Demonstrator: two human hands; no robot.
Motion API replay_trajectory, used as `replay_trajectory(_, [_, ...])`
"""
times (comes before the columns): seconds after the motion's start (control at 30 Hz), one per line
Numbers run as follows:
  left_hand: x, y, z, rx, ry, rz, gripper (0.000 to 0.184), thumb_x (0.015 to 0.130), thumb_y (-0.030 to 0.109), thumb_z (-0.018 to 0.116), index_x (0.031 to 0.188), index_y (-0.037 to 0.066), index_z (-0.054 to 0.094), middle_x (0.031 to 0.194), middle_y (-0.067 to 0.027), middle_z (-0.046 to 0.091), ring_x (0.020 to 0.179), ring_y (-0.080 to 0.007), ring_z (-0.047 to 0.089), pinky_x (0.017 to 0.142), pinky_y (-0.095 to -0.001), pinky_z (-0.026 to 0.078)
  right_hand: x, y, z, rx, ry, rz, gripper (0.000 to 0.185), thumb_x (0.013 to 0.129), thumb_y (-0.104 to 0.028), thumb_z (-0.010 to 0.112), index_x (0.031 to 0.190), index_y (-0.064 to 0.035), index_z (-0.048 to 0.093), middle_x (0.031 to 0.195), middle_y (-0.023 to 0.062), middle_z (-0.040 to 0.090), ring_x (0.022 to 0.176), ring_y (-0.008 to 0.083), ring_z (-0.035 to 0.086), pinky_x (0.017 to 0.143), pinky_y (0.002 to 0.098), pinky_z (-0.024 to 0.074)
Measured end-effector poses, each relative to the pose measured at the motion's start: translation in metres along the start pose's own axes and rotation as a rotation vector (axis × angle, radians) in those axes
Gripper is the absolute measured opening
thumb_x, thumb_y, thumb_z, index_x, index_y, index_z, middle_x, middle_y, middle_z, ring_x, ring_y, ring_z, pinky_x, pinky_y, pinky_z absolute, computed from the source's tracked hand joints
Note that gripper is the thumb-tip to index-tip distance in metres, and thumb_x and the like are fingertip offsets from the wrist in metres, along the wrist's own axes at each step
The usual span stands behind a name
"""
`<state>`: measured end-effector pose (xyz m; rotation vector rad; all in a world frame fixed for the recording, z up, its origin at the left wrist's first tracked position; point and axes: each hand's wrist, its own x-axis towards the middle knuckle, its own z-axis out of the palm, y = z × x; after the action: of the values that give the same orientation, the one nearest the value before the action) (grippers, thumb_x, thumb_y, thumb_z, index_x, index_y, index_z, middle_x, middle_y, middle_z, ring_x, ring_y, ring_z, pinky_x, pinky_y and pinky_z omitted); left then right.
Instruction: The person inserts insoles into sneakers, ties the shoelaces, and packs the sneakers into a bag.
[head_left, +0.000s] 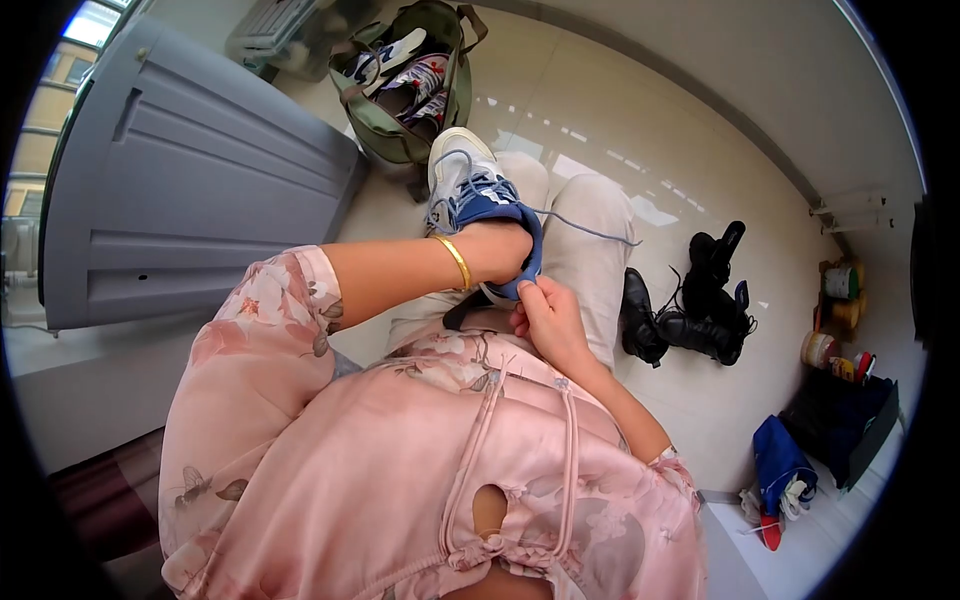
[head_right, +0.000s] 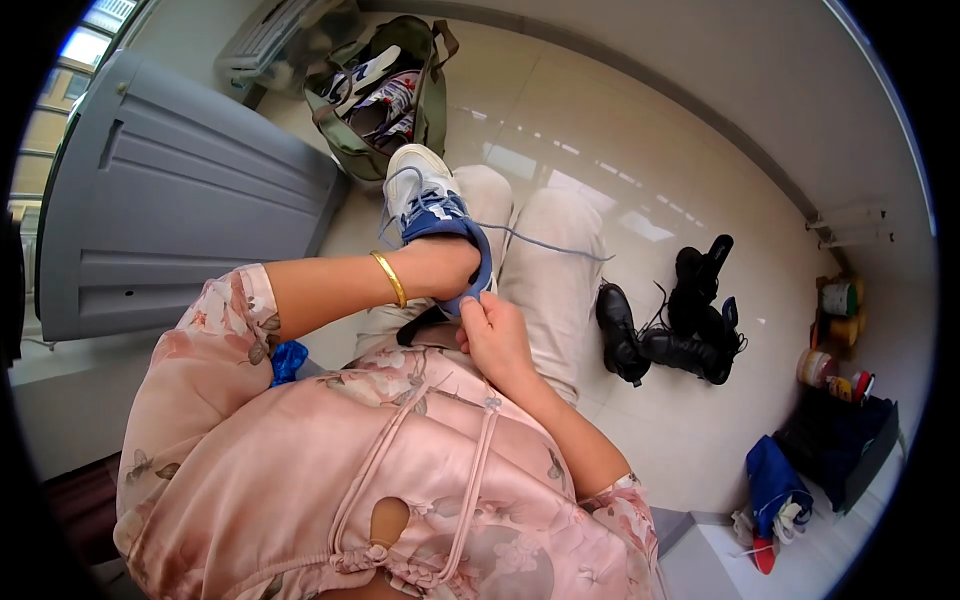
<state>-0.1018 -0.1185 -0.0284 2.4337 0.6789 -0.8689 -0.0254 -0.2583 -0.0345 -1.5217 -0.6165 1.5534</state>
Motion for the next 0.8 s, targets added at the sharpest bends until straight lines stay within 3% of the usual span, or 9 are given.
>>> replay_trajectory(0.13, [-0.012, 0.003, -0.01, -0.078, 0.031, 0.024, 0.02, 0.075, 0.01, 0.059, 0.088, -0.001, 0.068, 0.093, -0.0174, 0.066, 0.087, -0.0303, 0.063, 0.076, -0.0377, 0.049, -0.001, -0.003, -0.005, 0.059, -0.004, -0.013, 0.025, 0.091, -0.022, 0.048, 0.077, -0.002, 0.053, 0.064, 0.0059, 0.055, 0.053, 0.0115, 0.053, 0.047, 0.0238, 0.0433])
replay_trajectory(0.23, [-0.032, -0.006, 0.004, -0.141, 0.384, 0.312, 0.02, 0.074, 0.005, 0.055, 0.09, 0.0, 0.066, 0.099, -0.015, 0.064, 0.097, -0.0309, 0.058, 0.082, -0.0375, 0.046, -0.002, -0.003, -0.011, 0.148, -0.015, 0.048, 0.025, 0.09, -0.022, 0.048, 0.077, -0.0016, 0.052, 0.064, 0.0071, 0.055, 0.051, 0.0125, 0.053, 0.047, 0.0242, 0.0437])
replay_trajectory(0.37, [-0.041, -0.018, 0.02, -0.111, 0.386, 0.524, 0.025, 0.068, -0.001, 0.054, 0.091, 0.001, 0.065, 0.104, -0.0112, 0.062, 0.099, -0.0304, 0.056, 0.086, -0.0367, 0.045, -0.004, -0.001, -0.008, 0.165, -0.065, 0.068, 0.03, 0.09, -0.023, 0.048, 0.072, -0.0002, 0.053, 0.062, 0.0081, 0.057, 0.05, 0.0127, 0.053, 0.047, 0.0247, 0.0447])
replay_trajectory(0.67, [-0.043, -0.011, 0.015, 0.093, 0.211, 0.484, 0.019, 0.069, 0.005, 0.056, 0.085, 0.004, 0.065, 0.098, -0.0052, 0.062, 0.093, -0.0244, 0.057, 0.084, -0.0347, 0.045, -0.008, 0.007, -0.007, 0.144, -0.104, 0.102, 0.031, 0.092, -0.028, 0.048, 0.076, -0.0023, 0.052, 0.066, 0.0097, 0.06, 0.054, 0.0133, 0.056, 0.049, 0.0234, 0.0442])
replay_trajectory(0.8, [-0.048, -0.007, 0.026, 0.174, 0.476, 0.515, 0.021, 0.07, 0.007, 0.056, 0.089, 0.003, 0.065, 0.099, -0.0065, 0.063, 0.094, -0.023, 0.058, 0.087, -0.0366, 0.043, -0.006, 0.009, -0.018, 0.109, -0.15, 0.087, 0.039, 0.093, -0.039, 0.049, 0.078, -0.0032, 0.053, 0.067, 0.0083, 0.059, 0.055, 0.0124, 0.056, 0.049, 0.0225, 0.0424])
